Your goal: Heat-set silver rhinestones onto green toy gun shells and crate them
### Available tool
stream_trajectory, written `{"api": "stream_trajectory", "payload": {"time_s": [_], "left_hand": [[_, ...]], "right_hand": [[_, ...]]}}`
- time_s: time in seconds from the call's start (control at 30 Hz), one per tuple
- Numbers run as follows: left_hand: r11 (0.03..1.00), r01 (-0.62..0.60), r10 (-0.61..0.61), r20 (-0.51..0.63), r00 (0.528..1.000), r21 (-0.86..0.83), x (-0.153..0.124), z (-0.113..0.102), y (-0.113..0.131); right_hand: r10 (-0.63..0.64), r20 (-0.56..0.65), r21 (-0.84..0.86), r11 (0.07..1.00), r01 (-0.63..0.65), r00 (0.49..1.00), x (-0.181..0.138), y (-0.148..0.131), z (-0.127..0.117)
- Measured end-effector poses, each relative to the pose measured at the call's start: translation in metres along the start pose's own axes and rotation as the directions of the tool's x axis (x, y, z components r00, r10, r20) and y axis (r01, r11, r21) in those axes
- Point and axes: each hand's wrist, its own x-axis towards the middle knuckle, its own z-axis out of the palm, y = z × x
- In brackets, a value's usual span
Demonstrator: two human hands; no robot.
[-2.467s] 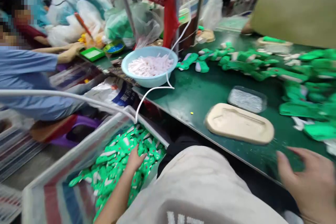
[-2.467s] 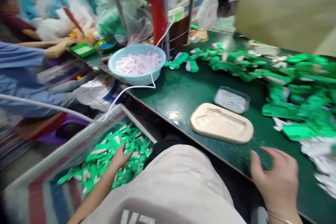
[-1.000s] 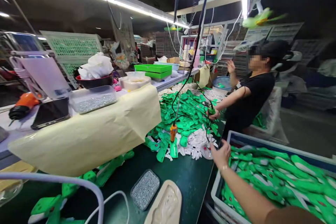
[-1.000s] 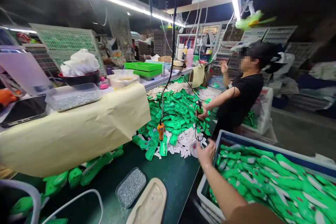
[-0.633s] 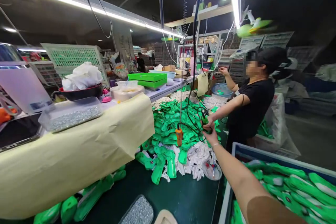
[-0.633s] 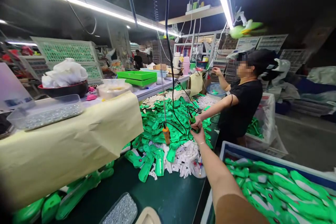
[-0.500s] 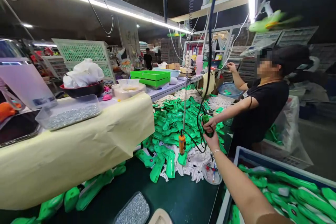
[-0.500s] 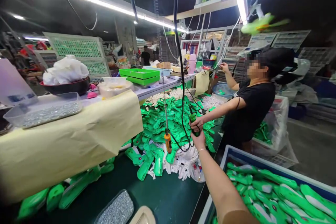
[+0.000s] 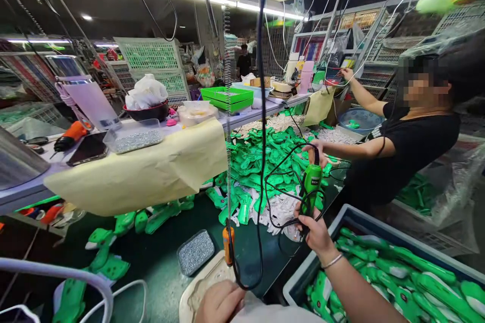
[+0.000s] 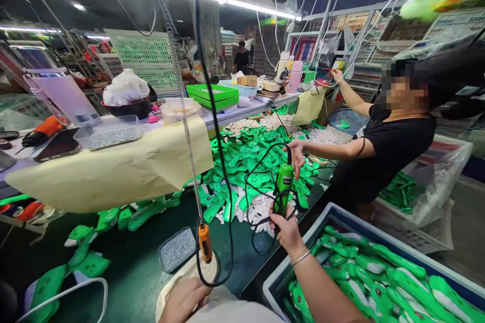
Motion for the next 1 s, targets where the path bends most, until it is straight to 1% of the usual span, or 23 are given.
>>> {"api": "stream_trajectory", "payload": {"time_s": [0.03,0.07,0.1,0.13,0.2,0.27,0.33,0.4,0.47,0.5,0.53,0.57,0.6,0.63,0.67,0.7,0.73,0.77,0.8,0.83,0.87,0.93,1.0], "left_hand": [[0.998,-0.033,0.037,0.068,0.997,-0.059,0.018,0.008,0.009],[0.993,-0.042,0.053,0.098,0.994,-0.114,0.036,0.015,0.02],[0.987,-0.02,0.041,0.125,0.991,-0.162,0.055,0.023,0.032],[0.976,0.014,0.007,0.098,0.995,-0.215,0.072,0.03,0.044],[0.932,0.106,-0.12,-0.02,0.993,-0.347,0.1,0.041,0.067],[0.877,0.173,-0.251,-0.12,0.961,-0.448,0.119,0.046,0.081],[0.847,0.226,-0.341,-0.166,0.925,-0.482,0.129,0.045,0.083],[0.802,0.319,-0.447,-0.153,0.882,-0.506,0.132,0.036,0.074],[0.678,0.478,-0.598,-0.042,0.8,-0.559,0.131,0.024,0.062],[0.601,0.555,-0.66,0.034,0.751,-0.576,0.129,0.017,0.057],[0.538,0.611,-0.694,0.107,0.712,-0.58,0.126,0.009,0.055],[0.509,0.636,-0.693,0.161,0.702,-0.581,0.123,0.003,0.055],[0.52,0.619,-0.657,0.188,0.73,-0.588,0.12,-0.004,0.058],[0.563,0.567,-0.582,0.199,0.789,-0.602,0.118,-0.009,0.063],[0.613,0.489,-0.476,0.204,0.855,-0.62,0.116,-0.014,0.069],[0.652,0.409,-0.358,0.216,0.908,-0.639,0.114,-0.017,0.076],[0.67,0.35,-0.246,0.249,0.937,-0.655,0.113,-0.02,0.083],[0.67,0.325,-0.161,0.297,0.941,-0.668,0.113,-0.022,0.088],[0.657,0.335,-0.116,0.349,0.93,-0.676,0.111,-0.024,0.09],[0.636,0.365,-0.105,0.393,0.914,-0.68,0.109,-0.026,0.09],[0.612,0.399,-0.115,0.422,0.899,-0.683,0.106,-0.027,0.088],[0.558,0.441,-0.147,0.44,0.886,-0.703,0.097,-0.031,0.076],[0.494,0.442,-0.18,0.41,0.894,-0.748,0.087,-0.035,0.06]], "right_hand": [[-0.007,-0.02,0.014,1.0,0.007,1.0,-0.01,0.001,0.005],[-0.011,-0.037,0.026,1.0,0.012,0.999,-0.02,0.003,0.009],[-0.011,-0.04,0.035,0.999,0.012,0.999,-0.029,0.005,0.012],[-0.009,-0.027,0.041,0.999,0.011,1.0,-0.038,0.007,0.015],[-0.016,0.032,0.048,0.999,0.015,0.999,-0.051,0.006,0.017],[-0.038,0.06,0.026,0.999,0.037,0.997,-0.058,-0.001,0.015],[-0.09,0.003,-0.034,0.995,0.09,0.996,-0.059,-0.014,0.006],[-0.142,-0.017,-0.098,0.985,0.14,0.99,-0.058,-0.031,-0.009],[-0.215,0.011,-0.129,0.968,0.214,0.977,-0.057,-0.045,-0.025],[-0.222,0.056,-0.146,0.963,0.228,0.973,-0.059,-0.05,-0.032],[-0.203,0.111,-0.163,0.962,0.22,0.973,-0.06,-0.052,-0.037],[-0.169,0.165,-0.163,0.967,0.196,0.972,-0.062,-0.052,-0.038],[-0.108,0.237,-0.142,0.979,0.144,0.966,-0.063,-0.049,-0.036],[-0.021,0.331,-0.108,0.992,0.06,0.943,-0.064,-0.045,-0.03],[0.071,0.436,-0.065,0.997,-0.047,0.897,-0.064,-0.039,-0.02],[0.142,0.539,-0.019,0.988,-0.156,0.831,-0.062,-0.032,-0.006],[0.196,0.639,0.01,0.965,-0.264,0.743,-0.06,-0.026,0.009],[0.238,0.733,0.013,0.932,-0.363,0.638,-0.057,-0.02,0.026],[0.26,0.804,0.004,0.897,-0.442,0.535,-0.054,-0.014,0.042],[0.263,0.856,-0.004,0.865,-0.501,0.446,-0.051,-0.009,0.056],[0.26,0.894,-0.019,0.835,-0.55,0.365,-0.048,-0.004,0.069],[0.272,0.942,-0.088,0.767,-0.636,0.197,-0.047,0.005,0.089],[0.273,0.962,-0.175,0.691,-0.701,0.029,-0.051,0.015,0.102]]}}
